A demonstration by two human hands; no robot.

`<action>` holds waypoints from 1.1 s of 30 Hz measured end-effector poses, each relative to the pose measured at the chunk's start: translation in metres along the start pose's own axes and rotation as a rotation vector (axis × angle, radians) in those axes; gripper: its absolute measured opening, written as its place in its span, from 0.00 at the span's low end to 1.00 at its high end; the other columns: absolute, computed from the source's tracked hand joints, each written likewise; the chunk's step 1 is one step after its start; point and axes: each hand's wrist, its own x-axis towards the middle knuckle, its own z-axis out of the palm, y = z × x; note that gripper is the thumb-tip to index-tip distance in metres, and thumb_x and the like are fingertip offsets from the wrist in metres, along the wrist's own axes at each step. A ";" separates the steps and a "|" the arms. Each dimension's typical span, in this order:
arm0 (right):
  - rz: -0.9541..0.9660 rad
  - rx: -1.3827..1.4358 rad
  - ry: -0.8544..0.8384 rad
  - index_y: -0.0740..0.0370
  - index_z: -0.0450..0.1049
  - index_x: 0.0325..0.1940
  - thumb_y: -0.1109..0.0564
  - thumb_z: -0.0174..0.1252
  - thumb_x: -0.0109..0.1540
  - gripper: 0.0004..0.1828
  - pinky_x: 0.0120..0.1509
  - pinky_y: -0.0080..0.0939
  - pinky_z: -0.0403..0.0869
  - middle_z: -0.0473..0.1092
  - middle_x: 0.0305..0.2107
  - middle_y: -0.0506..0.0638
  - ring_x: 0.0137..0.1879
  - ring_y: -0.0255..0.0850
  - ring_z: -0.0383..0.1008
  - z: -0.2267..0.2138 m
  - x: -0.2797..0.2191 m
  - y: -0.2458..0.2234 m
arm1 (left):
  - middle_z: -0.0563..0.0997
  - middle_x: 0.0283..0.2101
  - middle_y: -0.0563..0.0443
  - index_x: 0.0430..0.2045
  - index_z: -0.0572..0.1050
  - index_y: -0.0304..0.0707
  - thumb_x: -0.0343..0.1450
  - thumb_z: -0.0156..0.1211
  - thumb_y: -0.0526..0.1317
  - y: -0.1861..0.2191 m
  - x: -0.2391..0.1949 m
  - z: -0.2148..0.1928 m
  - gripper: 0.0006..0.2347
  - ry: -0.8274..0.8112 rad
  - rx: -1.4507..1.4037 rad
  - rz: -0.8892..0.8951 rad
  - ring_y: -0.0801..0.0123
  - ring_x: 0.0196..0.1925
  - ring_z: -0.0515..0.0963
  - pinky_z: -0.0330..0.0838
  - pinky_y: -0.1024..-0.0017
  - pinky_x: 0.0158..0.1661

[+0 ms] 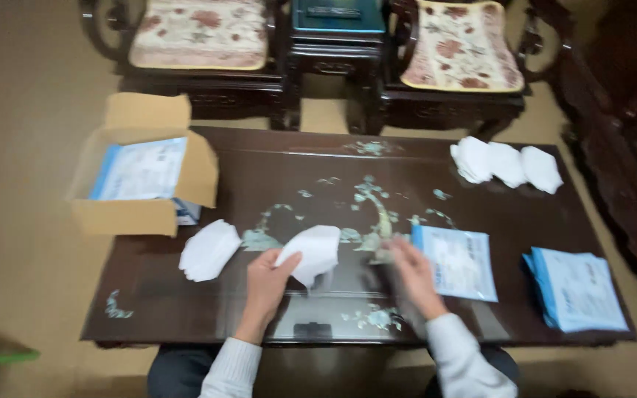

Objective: Packaging individual face masks into blue plastic bags

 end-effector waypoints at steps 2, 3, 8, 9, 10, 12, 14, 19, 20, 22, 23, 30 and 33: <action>0.107 0.228 -0.089 0.56 0.85 0.50 0.48 0.64 0.63 0.15 0.74 0.51 0.66 0.82 0.46 0.53 0.58 0.41 0.78 0.024 -0.013 -0.046 | 0.87 0.28 0.42 0.31 0.86 0.37 0.62 0.78 0.37 -0.012 0.001 0.032 0.08 -0.083 -0.040 -0.066 0.69 0.31 0.81 0.78 0.69 0.33; 0.247 0.329 -0.235 0.62 0.83 0.49 0.56 0.66 0.61 0.14 0.61 0.49 0.74 0.82 0.41 0.55 0.49 0.40 0.79 0.029 -0.014 -0.052 | 0.86 0.31 0.40 0.32 0.85 0.34 0.63 0.77 0.38 -0.024 0.003 0.045 0.10 -0.107 -0.094 -0.127 0.67 0.33 0.82 0.79 0.68 0.35; 0.564 0.469 -0.159 0.74 0.80 0.43 0.62 0.68 0.60 0.11 0.31 0.45 0.83 0.79 0.27 0.62 0.27 0.47 0.82 0.081 0.010 0.061 | 0.78 0.52 0.34 0.54 0.70 0.28 0.72 0.66 0.48 -0.019 -0.003 0.080 0.23 -0.233 -0.488 -0.397 0.49 0.52 0.82 0.77 0.57 0.53; 0.585 0.475 -0.146 0.74 0.80 0.42 0.60 0.69 0.60 0.12 0.29 0.47 0.83 0.78 0.25 0.63 0.25 0.49 0.82 0.082 0.011 0.075 | 0.76 0.47 0.37 0.52 0.72 0.26 0.70 0.70 0.42 -0.057 0.012 0.086 0.22 -0.226 -0.412 -0.410 0.49 0.44 0.84 0.81 0.59 0.47; 0.607 0.481 -0.133 0.74 0.79 0.40 0.59 0.70 0.60 0.13 0.28 0.48 0.83 0.77 0.24 0.64 0.24 0.51 0.82 0.084 0.013 0.089 | 0.74 0.41 0.41 0.51 0.74 0.24 0.67 0.74 0.37 -0.096 0.026 0.093 0.21 -0.219 -0.336 -0.422 0.49 0.37 0.87 0.85 0.60 0.41; 0.635 0.489 -0.167 0.72 0.80 0.39 0.57 0.70 0.60 0.13 0.30 0.50 0.83 0.78 0.26 0.65 0.27 0.52 0.83 0.080 0.014 0.092 | 0.75 0.37 0.42 0.46 0.76 0.25 0.68 0.72 0.37 -0.093 0.025 0.095 0.17 -0.193 -0.354 -0.417 0.53 0.32 0.86 0.85 0.63 0.36; 0.655 0.502 -0.203 0.71 0.81 0.39 0.55 0.71 0.60 0.14 0.33 0.53 0.82 0.79 0.28 0.65 0.29 0.54 0.83 0.075 0.016 0.080 | 0.76 0.34 0.42 0.42 0.78 0.26 0.69 0.70 0.37 -0.089 0.025 0.096 0.13 -0.166 -0.371 -0.402 0.56 0.28 0.86 0.86 0.66 0.32; 0.648 0.433 -0.269 0.71 0.78 0.35 0.59 0.68 0.61 0.10 0.33 0.42 0.84 0.77 0.22 0.58 0.26 0.44 0.82 0.069 0.009 0.038 | 0.80 0.32 0.37 0.39 0.77 0.28 0.70 0.68 0.39 -0.065 0.016 0.089 0.11 -0.233 -0.373 -0.434 0.60 0.27 0.85 0.85 0.67 0.31; 0.650 0.433 -0.271 0.71 0.78 0.35 0.59 0.68 0.61 0.10 0.33 0.42 0.84 0.77 0.22 0.58 0.26 0.44 0.82 0.070 0.008 0.040 | 0.80 0.32 0.37 0.39 0.77 0.28 0.70 0.68 0.39 -0.065 0.015 0.088 0.11 -0.230 -0.373 -0.435 0.60 0.27 0.85 0.85 0.67 0.31; 0.639 0.418 -0.270 0.71 0.78 0.34 0.59 0.67 0.61 0.09 0.32 0.41 0.83 0.76 0.20 0.58 0.24 0.44 0.81 0.070 0.008 0.042 | 0.82 0.34 0.34 0.40 0.77 0.26 0.70 0.68 0.37 -0.064 0.015 0.088 0.12 -0.231 -0.353 -0.434 0.57 0.27 0.86 0.85 0.65 0.31; 0.641 0.418 -0.269 0.71 0.78 0.34 0.59 0.67 0.61 0.09 0.32 0.41 0.83 0.76 0.20 0.58 0.24 0.44 0.81 0.070 0.006 0.039 | 0.82 0.34 0.34 0.40 0.77 0.26 0.70 0.68 0.37 -0.056 0.011 0.085 0.12 -0.232 -0.352 -0.436 0.57 0.27 0.86 0.85 0.65 0.31; 0.619 0.470 -0.288 0.70 0.78 0.36 0.60 0.67 0.61 0.08 0.33 0.42 0.84 0.77 0.23 0.58 0.26 0.43 0.82 0.063 0.005 0.044 | 0.81 0.30 0.36 0.37 0.78 0.26 0.70 0.69 0.37 -0.037 0.001 0.080 0.10 -0.274 -0.339 -0.441 0.58 0.25 0.85 0.86 0.64 0.29; 0.614 0.474 -0.298 0.69 0.78 0.37 0.60 0.67 0.61 0.08 0.32 0.43 0.84 0.78 0.23 0.57 0.26 0.42 0.82 0.063 0.005 0.055 | 0.81 0.30 0.37 0.38 0.78 0.25 0.69 0.69 0.36 -0.022 -0.009 0.076 0.10 -0.294 -0.329 -0.432 0.58 0.25 0.85 0.86 0.64 0.29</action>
